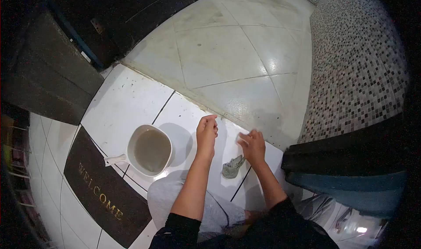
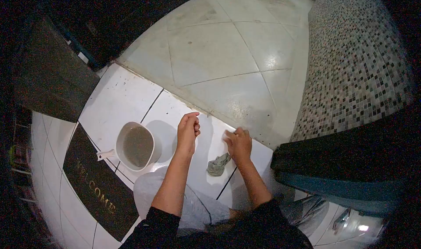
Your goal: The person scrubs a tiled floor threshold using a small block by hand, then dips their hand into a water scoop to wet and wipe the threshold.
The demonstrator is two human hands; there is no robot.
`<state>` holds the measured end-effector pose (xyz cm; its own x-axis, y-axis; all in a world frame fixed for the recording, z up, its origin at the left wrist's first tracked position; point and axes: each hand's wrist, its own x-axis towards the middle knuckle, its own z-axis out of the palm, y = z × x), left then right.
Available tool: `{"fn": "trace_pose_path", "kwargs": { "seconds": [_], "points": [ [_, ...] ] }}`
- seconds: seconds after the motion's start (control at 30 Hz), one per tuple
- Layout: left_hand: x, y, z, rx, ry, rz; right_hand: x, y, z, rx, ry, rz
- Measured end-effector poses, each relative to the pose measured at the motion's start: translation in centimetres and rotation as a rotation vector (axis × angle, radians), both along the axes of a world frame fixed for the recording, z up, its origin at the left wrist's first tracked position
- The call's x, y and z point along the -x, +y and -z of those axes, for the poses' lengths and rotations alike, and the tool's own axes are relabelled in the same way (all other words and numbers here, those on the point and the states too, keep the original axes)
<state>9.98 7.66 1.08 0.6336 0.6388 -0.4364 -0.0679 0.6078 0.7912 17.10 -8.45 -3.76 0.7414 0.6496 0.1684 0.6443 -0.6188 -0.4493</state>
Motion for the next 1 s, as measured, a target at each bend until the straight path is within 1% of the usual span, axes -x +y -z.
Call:
{"fn": "trace_pose_path", "kwargs": {
  "seconds": [0.07, 0.1, 0.17, 0.27, 0.4, 0.47, 0.57, 0.63, 0.7, 0.73, 0.87, 0.93, 1.0],
  "points": [
    [-0.1, -0.2, -0.2, -0.019, -0.006, -0.005, 0.5, -0.1, 0.0, 0.011, 0.029, 0.054],
    [0.0, -0.4, -0.1, -0.016, -0.004, -0.001, 0.4, 0.8, 0.1, 0.014, 0.031, 0.058],
    [-0.2, -0.3, -0.1, -0.007, 0.013, 0.011, -0.4, 3.5, 0.3, -0.01, -0.07, 0.005],
    [0.0, -0.2, 0.3, -0.029, 0.01, -0.005, -1.0, 7.1, -0.1, -0.056, -0.028, 0.02],
    [0.1, 0.0, 0.4, -0.001, 0.023, -0.006, 0.1, 4.6, 0.0, -0.062, -0.044, -0.006],
    [0.1, -0.1, 0.2, 0.005, -0.006, -0.008, 1.6, 2.3, -0.5, -0.022, 0.013, 0.013],
    [-0.1, -0.3, 0.0, -0.015, 0.003, 0.001, 2.0, 2.2, -0.7, 0.015, -0.035, 0.005],
    [0.0, -0.2, 0.1, -0.005, 0.0, 0.002, 1.0, 3.6, -0.7, 0.025, -0.027, 0.001],
    [0.2, 0.1, 0.1, 0.001, -0.009, -0.005, -0.1, 5.1, -0.7, 0.026, -0.094, 0.007],
    [0.3, 0.2, 0.1, -0.003, -0.011, -0.014, -0.2, 5.3, -0.8, 0.043, -0.075, 0.014],
    [0.2, 0.2, -0.1, 0.004, -0.025, -0.031, 1.7, 3.4, -0.9, 0.092, -0.105, -0.034],
    [0.0, 0.1, -0.2, 0.004, -0.026, -0.032, 3.3, 2.4, -1.2, 0.112, 0.011, -0.046],
    [0.0, 0.0, 0.0, 0.007, -0.018, -0.031, 2.8, 3.0, -0.6, 0.092, -0.003, -0.045]
  ]
}}
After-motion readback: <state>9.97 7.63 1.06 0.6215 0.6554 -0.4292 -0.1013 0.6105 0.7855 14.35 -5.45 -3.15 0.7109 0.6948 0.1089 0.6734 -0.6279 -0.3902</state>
